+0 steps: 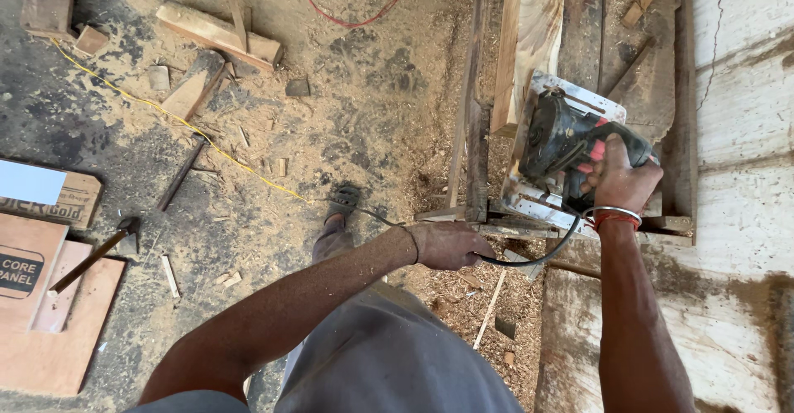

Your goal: The person uses a handheld circular saw to cut a wooden plank resting on a saw bench, holding the power cord aside with the other hand. They reposition the plank, continue cutting, and later touch the cut boards stacked on the bench.

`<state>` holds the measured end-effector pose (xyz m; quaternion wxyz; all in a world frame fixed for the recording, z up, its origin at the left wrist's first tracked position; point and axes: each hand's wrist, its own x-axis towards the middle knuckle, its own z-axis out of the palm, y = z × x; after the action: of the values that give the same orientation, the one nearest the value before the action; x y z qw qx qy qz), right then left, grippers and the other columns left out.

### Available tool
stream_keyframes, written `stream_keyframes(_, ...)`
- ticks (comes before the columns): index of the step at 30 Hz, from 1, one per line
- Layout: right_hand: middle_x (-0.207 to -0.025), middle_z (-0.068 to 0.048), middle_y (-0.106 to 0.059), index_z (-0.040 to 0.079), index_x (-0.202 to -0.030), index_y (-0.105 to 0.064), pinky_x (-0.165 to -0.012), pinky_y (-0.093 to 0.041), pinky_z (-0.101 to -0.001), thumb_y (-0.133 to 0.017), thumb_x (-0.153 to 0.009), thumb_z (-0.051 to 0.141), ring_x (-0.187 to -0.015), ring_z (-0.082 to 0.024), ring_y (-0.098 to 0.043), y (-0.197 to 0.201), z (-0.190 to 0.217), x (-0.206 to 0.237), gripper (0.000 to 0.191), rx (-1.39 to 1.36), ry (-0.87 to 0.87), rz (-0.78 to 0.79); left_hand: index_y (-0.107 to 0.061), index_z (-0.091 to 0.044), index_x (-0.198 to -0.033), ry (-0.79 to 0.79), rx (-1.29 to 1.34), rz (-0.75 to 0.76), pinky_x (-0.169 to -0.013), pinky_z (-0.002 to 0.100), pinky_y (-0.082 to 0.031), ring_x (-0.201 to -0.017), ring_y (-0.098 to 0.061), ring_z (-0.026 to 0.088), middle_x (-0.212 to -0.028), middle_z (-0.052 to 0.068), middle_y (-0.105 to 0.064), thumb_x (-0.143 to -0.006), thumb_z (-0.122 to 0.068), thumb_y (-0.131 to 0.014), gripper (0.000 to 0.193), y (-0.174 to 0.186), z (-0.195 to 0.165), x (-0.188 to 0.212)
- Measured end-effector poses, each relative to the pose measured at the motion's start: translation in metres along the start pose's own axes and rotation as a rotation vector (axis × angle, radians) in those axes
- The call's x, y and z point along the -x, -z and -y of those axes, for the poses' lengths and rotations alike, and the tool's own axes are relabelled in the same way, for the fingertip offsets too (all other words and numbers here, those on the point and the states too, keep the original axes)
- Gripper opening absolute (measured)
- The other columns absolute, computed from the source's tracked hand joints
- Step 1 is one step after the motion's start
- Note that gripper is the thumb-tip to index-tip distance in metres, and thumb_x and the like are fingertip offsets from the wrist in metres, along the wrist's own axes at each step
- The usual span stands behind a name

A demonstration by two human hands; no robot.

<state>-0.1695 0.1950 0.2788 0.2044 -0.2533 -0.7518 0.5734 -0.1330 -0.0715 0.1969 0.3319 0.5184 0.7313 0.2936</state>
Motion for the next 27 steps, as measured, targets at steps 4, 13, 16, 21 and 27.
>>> stream_keyframes(4,-0.065,-0.004,-0.059,0.001,-0.086,-0.058,-0.038,-0.045,-0.0312,-0.070,-0.104,0.022,-0.050,-0.014,-0.061,-0.001,0.000,-0.002,0.030,-0.005,0.006,0.008,-0.062,-0.017,-0.136,-0.008,-0.006,-0.005,-0.102,0.045,-0.052,-0.110,-0.069,0.028,-0.117,0.011,-0.071,-0.101,-0.020,-0.051,0.036,0.002,0.001,0.000)
stream_keyframes(13,-0.065,-0.003,-0.058,0.001,-0.086,-0.058,-0.038,-0.044,-0.0313,-0.071,-0.103,0.021,-0.049,-0.013,-0.058,-0.004,0.005,-0.003,0.029,0.002,0.007,-0.013,-0.062,-0.016,-0.135,-0.004,0.043,0.002,-0.104,0.044,-0.051,-0.112,-0.069,0.028,-0.119,0.011,-0.071,-0.102,-0.019,-0.049,0.035,0.006,-0.001,-0.001)
stream_keyframes(16,-0.065,-0.003,-0.057,0.002,-0.085,-0.057,-0.037,-0.043,-0.0313,-0.071,-0.103,0.021,-0.048,-0.013,-0.056,-0.005,0.006,-0.003,0.030,-0.004,0.005,-0.016,-0.061,-0.017,-0.136,0.022,0.035,0.013,-0.105,0.044,-0.051,-0.113,-0.069,0.027,-0.120,0.011,-0.071,-0.102,-0.019,-0.049,0.037,0.007,0.000,-0.002)
stream_keyframes(21,-0.064,-0.003,-0.057,0.002,-0.085,-0.058,-0.037,-0.043,-0.0315,-0.071,-0.103,0.019,-0.047,-0.012,-0.053,-0.007,0.006,-0.006,0.028,0.001,-0.010,-0.036,-0.061,-0.016,-0.136,-0.009,0.038,-0.011,-0.108,0.044,-0.049,-0.115,-0.068,0.024,-0.123,0.009,-0.071,-0.101,-0.020,-0.050,0.037,0.006,0.001,-0.005)
stream_keyframes(27,-0.064,-0.003,-0.056,0.001,-0.082,-0.057,-0.037,-0.042,-0.0317,-0.072,-0.103,0.019,-0.046,-0.012,-0.051,-0.009,0.004,-0.011,0.031,0.000,0.005,-0.041,-0.060,-0.018,-0.139,0.040,0.034,0.024,-0.107,0.043,-0.051,-0.113,-0.069,0.023,-0.122,0.009,-0.071,-0.103,-0.021,-0.049,0.038,0.010,-0.001,-0.003)
